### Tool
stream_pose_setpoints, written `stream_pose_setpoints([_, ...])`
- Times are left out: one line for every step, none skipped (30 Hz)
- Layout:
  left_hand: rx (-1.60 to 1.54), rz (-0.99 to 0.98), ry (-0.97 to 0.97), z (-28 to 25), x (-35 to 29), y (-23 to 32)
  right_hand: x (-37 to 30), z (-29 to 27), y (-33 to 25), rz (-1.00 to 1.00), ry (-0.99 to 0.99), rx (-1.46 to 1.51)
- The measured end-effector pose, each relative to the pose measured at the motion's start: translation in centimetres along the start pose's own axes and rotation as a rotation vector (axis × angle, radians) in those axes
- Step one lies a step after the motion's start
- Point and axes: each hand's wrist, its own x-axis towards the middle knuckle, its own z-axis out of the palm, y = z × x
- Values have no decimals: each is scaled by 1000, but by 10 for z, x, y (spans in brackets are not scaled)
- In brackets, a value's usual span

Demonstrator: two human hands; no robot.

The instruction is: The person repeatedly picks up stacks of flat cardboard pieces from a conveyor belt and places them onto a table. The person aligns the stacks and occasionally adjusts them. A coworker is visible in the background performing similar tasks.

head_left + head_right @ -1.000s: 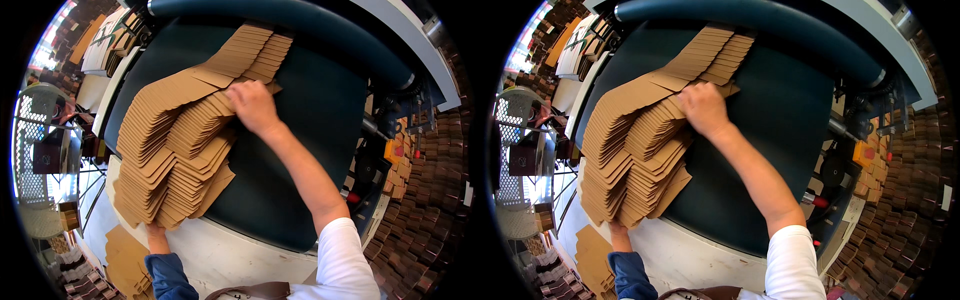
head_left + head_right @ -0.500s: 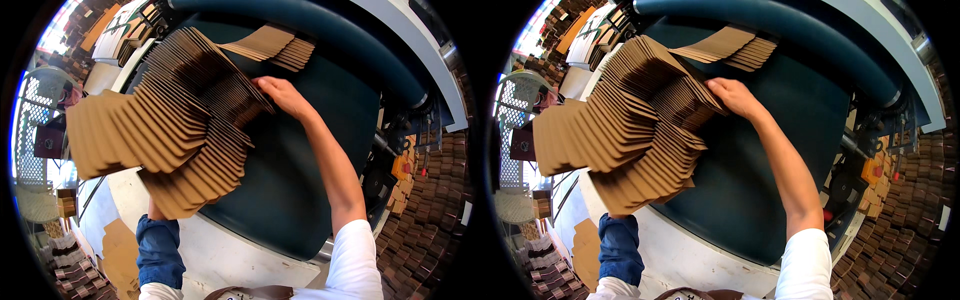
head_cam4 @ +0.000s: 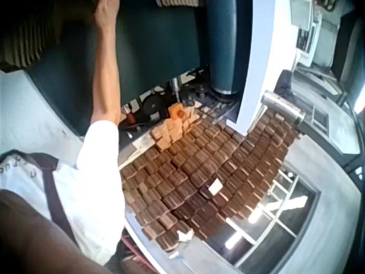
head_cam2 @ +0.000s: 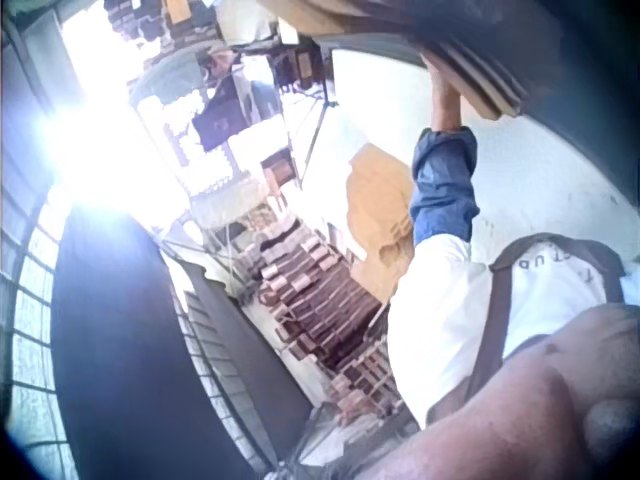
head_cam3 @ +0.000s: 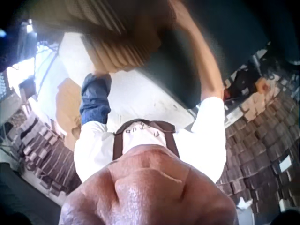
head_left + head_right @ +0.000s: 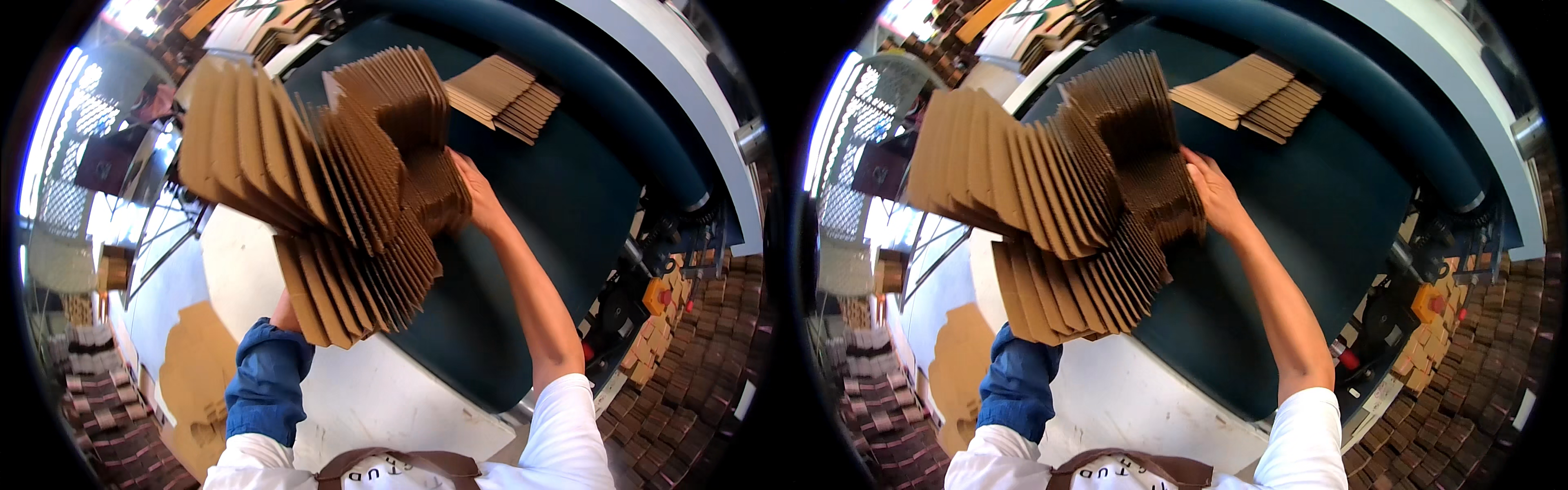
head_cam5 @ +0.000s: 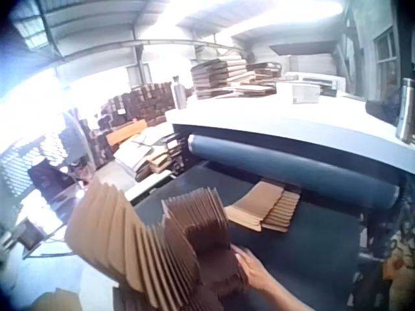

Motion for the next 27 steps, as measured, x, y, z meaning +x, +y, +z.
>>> stream_pose_setpoints([28, 22, -5, -4, -16, 4, -14, 6, -15, 66, -33, 111])
stream_pose_setpoints([51, 32, -7, -8, -36, 11, -30, 12, -32, 135, -66, 221])
stream_pose_setpoints([76, 55, 2, -14, -53, 18, -42, 17, -52, 195, -103, 324])
stream_pose_setpoints([110, 80, 9, -20, -73, 25, -57, 20, -74, 242, -132, 279])
stream_pose_setpoints([137, 117, 20, -24, -91, 30, -72, 25, -91, 261, -152, 271])
stream_pose_setpoints([173, 159, 34, -28, -108, 35, -87, 32, -108, 280, -172, 263])
stream_pose_setpoints([213, 207, 57, -34, -126, 40, -102, 39, -128, 299, -197, 250])
stream_pose_setpoints([253, 254, 77, -41, -142, 43, -116, 46, -148, 329, -223, 184])
stream_pose_setpoints([276, 278, 99, -49, -160, 46, -130, 53, -172, 356, -249, 118])
stream_pose_setpoints([275, 290, 109, -55, -180, 49, -144, 58, -193, 389, -268, 48])
stream_pose_setpoints([210, 246, 111, -62, -203, 53, -158, 64, -210, 406, -290, 53])
stream_pose_setpoints([120, 188, 101, -70, -227, 59, -171, 69, -227, 424, -313, 59])
stream_pose_setpoints([-40, 74, 88, -75, -256, 62, -186, 74, -241, 442, -333, 64])
stream_pose_setpoints([-202, -42, 94, -79, -282, 68, -200, 81, -252, 436, -315, 117])
stream_pose_setpoints([-228, -19, 67, -88, -306, 75, -213, 88, -267, 433, -373, 127])
stream_pose_setpoints([-281, -6, 24, -94, -330, 84, -229, 94, -283, 445, -429, 128])
stream_pose_setpoints([-312, -33, -4, -99, -357, 93, -246, 102, -297, 461, -492, 143])
stream_pose_setpoints([-349, -76, -31, -102, -383, 100, -261, 111, -310, 490, -559, 59])
stream_pose_setpoints([-436, -200, -60, -97, -402, 99, -280, 119, -312, 488, -564, 45])
stream_pose_setpoints([-520, -331, -85, -92, -419, 99, -304, 125, -298, 488, -564, 33])
stream_pose_setpoints([-589, -473, -100, -86, -435, 99, -329, 128, -275, 507, -569, 36])
stream_pose_setpoints([-556, -608, -99, -77, -453, 85, -357, 132, -250, 562, -575, 66])
stream_pose_setpoints([-515, -739, -89, -69, -468, 71, -376, 137, -237, 758, -630, -71])
stream_pose_setpoints([-569, -882, -62, -57, -480, 52, -395, 142, -225, 735, -556, -68])
stream_pose_setpoints([-506, -907, 5, -46, -501, 31, -411, 148, -215, 706, -494, -62])
stream_pose_setpoints([-523, -880, 6, -48, -513, 18, -419, 142, -215, 592, -574, 91])
stream_pose_setpoints([-540, -853, 7, -50, -524, 5, -429, 137, -213, 661, -567, 77])
